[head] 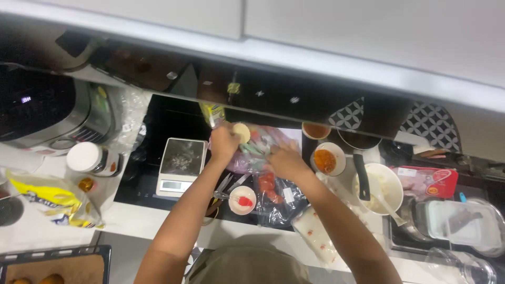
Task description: Preparing and molding pastries using a mooncake mold on a baking tray.
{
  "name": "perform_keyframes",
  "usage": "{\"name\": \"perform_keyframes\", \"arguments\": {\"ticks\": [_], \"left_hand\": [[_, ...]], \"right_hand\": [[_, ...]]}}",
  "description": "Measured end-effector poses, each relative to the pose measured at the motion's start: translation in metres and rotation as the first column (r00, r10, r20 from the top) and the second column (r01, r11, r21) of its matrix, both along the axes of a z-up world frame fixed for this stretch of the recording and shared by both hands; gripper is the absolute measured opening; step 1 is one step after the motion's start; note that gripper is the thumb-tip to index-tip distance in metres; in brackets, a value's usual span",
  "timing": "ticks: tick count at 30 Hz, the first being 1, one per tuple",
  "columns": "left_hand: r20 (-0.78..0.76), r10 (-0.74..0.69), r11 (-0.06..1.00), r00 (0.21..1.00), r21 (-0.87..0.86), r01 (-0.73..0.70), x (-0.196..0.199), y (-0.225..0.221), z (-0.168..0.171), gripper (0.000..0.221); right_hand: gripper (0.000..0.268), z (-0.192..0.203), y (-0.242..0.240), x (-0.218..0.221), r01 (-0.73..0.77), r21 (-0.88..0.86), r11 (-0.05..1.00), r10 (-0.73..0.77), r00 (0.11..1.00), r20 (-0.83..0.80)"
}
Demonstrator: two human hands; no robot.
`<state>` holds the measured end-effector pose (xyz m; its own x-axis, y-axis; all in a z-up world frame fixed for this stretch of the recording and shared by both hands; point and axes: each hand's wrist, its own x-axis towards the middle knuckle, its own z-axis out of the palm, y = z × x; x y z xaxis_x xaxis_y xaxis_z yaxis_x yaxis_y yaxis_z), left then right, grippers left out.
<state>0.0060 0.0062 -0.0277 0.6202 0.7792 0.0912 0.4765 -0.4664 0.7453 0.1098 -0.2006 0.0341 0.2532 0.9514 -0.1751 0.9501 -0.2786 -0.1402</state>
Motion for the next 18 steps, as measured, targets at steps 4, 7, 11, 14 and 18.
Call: {"name": "perform_keyframes", "arguments": {"ticks": [4, 7, 11, 14, 18], "left_hand": [[0.129, -0.07, 0.997, 0.989, 0.035, 0.066, -0.015, 0.004, 0.002, 0.031], [0.096, -0.181, 0.976, 0.979, 0.139, 0.167, -0.029, -0.001, 0.014, 0.04], [-0.02, -0.312, 0.943, 0.95, 0.117, 0.312, -0.043, -0.008, 0.012, 0.036], [-0.041, -0.377, 0.914, 0.925, 0.145, 0.378, -0.05, -0.013, 0.0, 0.031], [-0.059, -0.606, 0.755, 0.793, 0.272, 0.597, -0.052, -0.03, 0.027, 0.036]], "right_hand": [[0.047, 0.001, -0.01, 0.0, 0.124, -0.148, 0.981, -0.128, 0.992, -0.017], [0.055, 0.017, -0.003, -0.005, 0.156, -0.094, 0.983, -0.153, 0.988, 0.033], [0.043, 0.017, 0.006, -0.012, 0.219, -0.058, 0.974, -0.221, 0.975, -0.031], [0.033, 0.004, 0.005, -0.009, 0.166, 0.188, 0.968, -0.138, 0.979, -0.151], [0.032, -0.037, 0.007, 0.002, 0.03, 0.21, 0.977, 0.026, 0.966, -0.256]]}}
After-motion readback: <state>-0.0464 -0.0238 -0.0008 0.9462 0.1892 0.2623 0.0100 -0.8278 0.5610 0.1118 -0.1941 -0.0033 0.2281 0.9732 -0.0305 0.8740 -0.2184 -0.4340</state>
